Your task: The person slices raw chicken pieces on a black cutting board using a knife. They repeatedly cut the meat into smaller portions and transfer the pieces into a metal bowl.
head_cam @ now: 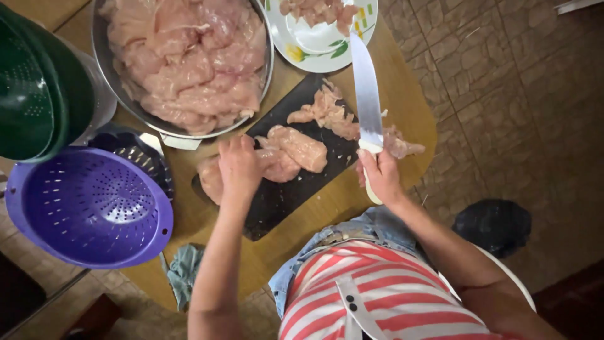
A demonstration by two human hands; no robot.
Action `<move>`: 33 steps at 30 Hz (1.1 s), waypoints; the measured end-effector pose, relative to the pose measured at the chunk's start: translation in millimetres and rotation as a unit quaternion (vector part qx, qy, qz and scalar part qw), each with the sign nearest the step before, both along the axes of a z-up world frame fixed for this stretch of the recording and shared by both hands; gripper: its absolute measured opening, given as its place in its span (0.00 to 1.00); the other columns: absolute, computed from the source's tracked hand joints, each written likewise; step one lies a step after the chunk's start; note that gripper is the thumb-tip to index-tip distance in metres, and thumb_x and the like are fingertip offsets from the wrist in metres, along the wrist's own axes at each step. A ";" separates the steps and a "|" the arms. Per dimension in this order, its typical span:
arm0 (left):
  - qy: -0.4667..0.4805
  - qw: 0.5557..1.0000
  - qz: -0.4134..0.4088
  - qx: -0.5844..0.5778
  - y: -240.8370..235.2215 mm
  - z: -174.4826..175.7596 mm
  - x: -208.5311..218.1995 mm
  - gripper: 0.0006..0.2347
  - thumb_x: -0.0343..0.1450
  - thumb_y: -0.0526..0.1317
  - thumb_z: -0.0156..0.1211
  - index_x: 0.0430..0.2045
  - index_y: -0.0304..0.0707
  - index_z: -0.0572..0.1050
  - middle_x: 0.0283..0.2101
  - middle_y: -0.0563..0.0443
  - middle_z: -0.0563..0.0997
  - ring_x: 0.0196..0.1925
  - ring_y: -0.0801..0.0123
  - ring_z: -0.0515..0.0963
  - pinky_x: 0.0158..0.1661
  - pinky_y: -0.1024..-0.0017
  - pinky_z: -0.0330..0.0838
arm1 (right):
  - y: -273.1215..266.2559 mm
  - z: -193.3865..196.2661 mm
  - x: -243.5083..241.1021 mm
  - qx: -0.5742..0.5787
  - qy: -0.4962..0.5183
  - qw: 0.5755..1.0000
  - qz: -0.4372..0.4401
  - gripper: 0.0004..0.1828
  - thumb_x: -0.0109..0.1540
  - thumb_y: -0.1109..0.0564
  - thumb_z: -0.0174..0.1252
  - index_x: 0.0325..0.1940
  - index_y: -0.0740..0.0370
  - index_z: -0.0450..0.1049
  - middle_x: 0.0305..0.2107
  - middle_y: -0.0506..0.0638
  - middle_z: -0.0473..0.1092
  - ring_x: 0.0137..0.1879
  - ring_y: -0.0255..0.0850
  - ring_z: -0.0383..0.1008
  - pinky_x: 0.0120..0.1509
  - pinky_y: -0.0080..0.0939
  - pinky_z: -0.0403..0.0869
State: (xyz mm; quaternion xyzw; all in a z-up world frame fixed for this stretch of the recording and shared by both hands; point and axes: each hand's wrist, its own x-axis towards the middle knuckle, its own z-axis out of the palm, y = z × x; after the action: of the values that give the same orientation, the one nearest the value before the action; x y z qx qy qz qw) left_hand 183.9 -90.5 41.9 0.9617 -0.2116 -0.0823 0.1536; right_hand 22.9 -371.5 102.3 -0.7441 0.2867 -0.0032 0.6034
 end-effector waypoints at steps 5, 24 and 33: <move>-0.009 0.995 -0.028 0.092 7.5 -25.4 -43.1 0.27 0.49 0.63 0.76 0.29 0.45 0.76 0.26 0.51 0.79 0.34 0.55 0.78 0.34 0.56 0.72 | 11.7 17.1 0.4 0.003 -0.035 0.999 0.024 0.23 0.71 0.54 0.50 0.21 0.60 0.70 0.06 0.50 0.67 0.12 0.37 0.70 0.20 0.32 0.70; -0.035 0.996 0.086 -0.014 43.4 -3.2 -109.7 0.21 0.53 0.51 0.77 0.32 0.45 0.75 0.40 0.49 0.79 0.47 0.57 0.79 0.45 0.63 0.73 | 14.8 3.8 -17.2 0.015 -0.057 0.998 0.032 0.22 0.70 0.56 0.49 0.21 0.61 0.69 0.06 0.51 0.66 0.12 0.37 0.69 0.19 0.32 0.69; -0.208 0.975 -0.064 -0.049 -44.7 -16.1 -18.0 0.24 0.61 0.40 0.58 0.54 0.36 0.70 0.45 0.44 0.75 0.47 0.51 0.75 0.39 0.58 0.71 | 15.9 24.7 -16.2 0.000 -0.060 0.997 0.040 0.20 0.70 0.57 0.50 0.22 0.60 0.69 0.06 0.50 0.66 0.12 0.37 0.70 0.20 0.32 0.70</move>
State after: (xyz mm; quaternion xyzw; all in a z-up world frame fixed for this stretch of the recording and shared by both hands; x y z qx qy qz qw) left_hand 165.8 -135.2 25.8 0.9335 -0.3041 0.1199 0.1475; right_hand 6.8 -355.5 127.1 -0.7531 0.2201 -0.0241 0.6195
